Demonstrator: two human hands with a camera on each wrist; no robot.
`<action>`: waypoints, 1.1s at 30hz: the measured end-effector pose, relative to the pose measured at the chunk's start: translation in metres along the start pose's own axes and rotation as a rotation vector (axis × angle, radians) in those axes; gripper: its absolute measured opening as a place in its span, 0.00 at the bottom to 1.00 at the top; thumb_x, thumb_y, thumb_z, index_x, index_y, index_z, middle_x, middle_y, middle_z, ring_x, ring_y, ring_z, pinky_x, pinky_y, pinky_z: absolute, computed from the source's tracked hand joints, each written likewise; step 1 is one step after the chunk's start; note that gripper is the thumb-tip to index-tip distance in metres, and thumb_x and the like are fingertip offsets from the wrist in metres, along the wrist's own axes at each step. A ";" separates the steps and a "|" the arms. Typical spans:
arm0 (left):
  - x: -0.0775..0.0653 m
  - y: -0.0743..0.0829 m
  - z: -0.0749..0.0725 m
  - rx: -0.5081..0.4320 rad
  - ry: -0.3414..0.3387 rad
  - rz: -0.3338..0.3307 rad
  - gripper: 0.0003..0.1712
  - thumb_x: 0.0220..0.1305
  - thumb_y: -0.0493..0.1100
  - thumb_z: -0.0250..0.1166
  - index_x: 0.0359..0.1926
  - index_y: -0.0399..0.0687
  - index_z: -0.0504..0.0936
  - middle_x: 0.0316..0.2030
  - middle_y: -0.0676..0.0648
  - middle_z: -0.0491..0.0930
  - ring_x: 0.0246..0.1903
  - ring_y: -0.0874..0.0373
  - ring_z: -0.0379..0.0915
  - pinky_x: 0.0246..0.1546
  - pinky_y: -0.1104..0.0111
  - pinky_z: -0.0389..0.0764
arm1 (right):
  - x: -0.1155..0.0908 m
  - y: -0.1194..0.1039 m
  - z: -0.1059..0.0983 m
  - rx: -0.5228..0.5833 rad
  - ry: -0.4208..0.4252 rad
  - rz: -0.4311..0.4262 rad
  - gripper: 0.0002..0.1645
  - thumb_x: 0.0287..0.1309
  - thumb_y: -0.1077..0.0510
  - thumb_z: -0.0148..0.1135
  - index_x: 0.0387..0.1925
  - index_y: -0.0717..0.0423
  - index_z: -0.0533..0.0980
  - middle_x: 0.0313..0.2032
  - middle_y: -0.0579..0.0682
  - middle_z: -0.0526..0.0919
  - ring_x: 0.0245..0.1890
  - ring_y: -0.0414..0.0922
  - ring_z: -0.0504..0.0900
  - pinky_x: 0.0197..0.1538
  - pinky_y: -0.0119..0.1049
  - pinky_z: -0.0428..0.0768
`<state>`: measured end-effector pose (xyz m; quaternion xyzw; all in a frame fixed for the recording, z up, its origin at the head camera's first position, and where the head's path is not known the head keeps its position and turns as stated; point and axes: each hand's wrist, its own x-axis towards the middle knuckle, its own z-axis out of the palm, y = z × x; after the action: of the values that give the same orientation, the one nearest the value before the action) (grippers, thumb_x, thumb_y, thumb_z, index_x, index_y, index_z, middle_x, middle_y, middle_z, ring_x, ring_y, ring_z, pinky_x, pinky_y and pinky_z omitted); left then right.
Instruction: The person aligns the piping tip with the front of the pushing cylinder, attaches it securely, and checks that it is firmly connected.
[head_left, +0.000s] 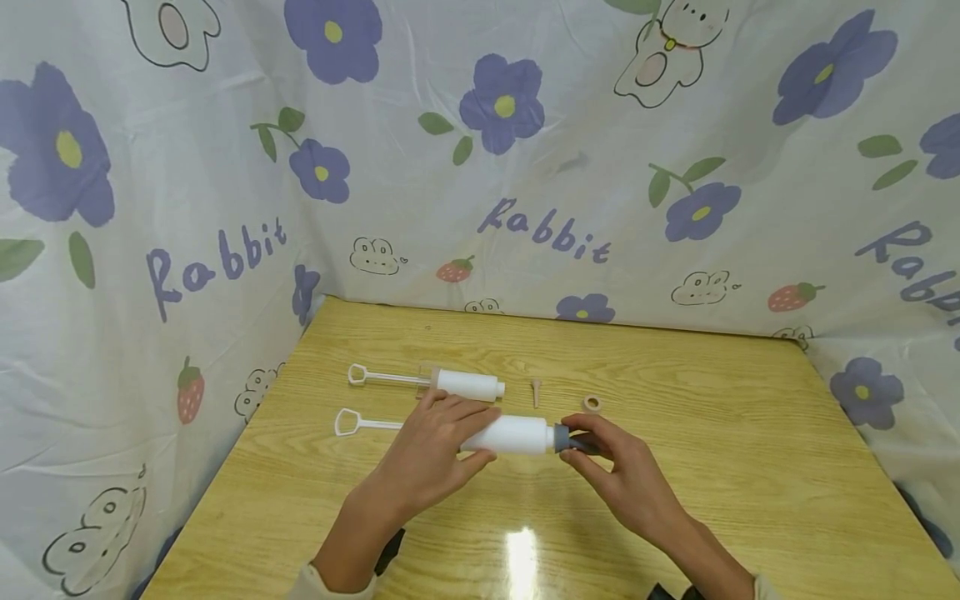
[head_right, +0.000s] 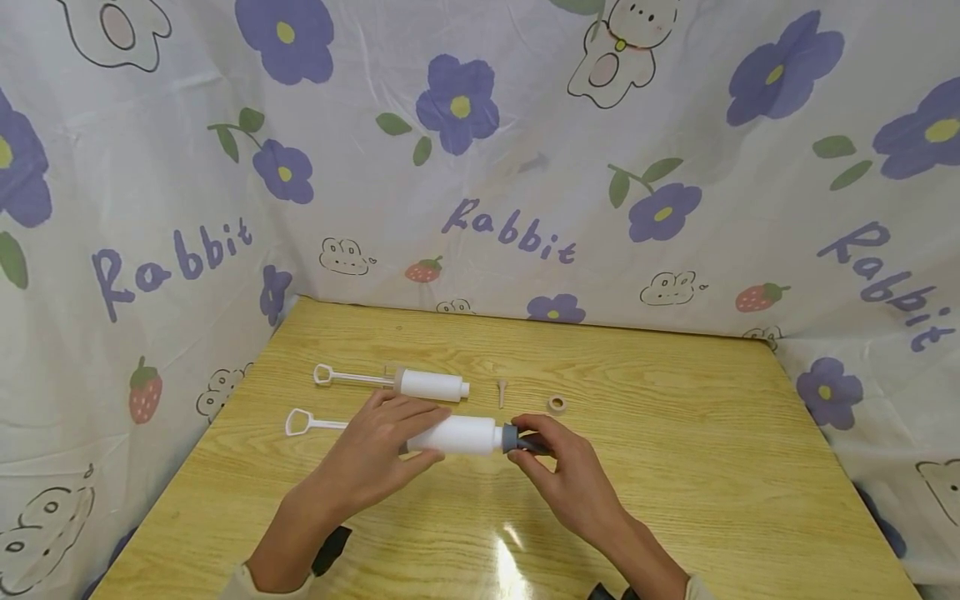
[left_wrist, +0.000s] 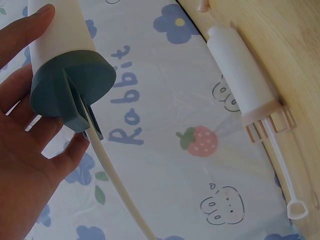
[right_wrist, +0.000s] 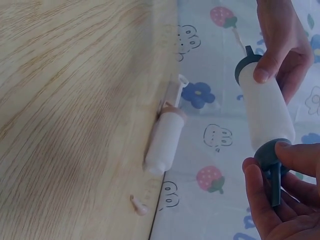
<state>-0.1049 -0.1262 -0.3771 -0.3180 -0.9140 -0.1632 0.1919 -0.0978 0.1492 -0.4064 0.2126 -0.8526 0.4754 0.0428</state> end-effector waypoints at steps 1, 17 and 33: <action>0.000 0.000 0.000 0.002 -0.001 0.002 0.31 0.52 0.51 0.82 0.58 0.50 0.87 0.55 0.51 0.88 0.54 0.56 0.84 0.62 0.49 0.78 | 0.000 0.000 0.000 0.004 -0.001 -0.003 0.20 0.67 0.57 0.68 0.59 0.50 0.78 0.54 0.49 0.86 0.50 0.43 0.89 0.54 0.42 0.88; 0.001 0.000 0.003 0.010 0.004 0.013 0.31 0.52 0.51 0.82 0.57 0.50 0.87 0.54 0.51 0.88 0.53 0.57 0.84 0.58 0.52 0.79 | 0.001 0.000 0.000 0.020 -0.010 -0.024 0.20 0.67 0.56 0.68 0.59 0.49 0.78 0.54 0.47 0.86 0.50 0.42 0.89 0.54 0.38 0.87; 0.001 0.000 0.001 -0.051 -0.015 -0.003 0.31 0.54 0.50 0.80 0.59 0.49 0.86 0.55 0.51 0.87 0.55 0.56 0.83 0.60 0.50 0.78 | 0.001 0.003 0.001 -0.025 0.014 -0.039 0.20 0.66 0.54 0.69 0.58 0.41 0.80 0.52 0.43 0.88 0.48 0.39 0.89 0.46 0.33 0.88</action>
<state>-0.1064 -0.1253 -0.3776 -0.3228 -0.9114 -0.1843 0.1768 -0.1000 0.1498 -0.4089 0.2253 -0.8540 0.4651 0.0605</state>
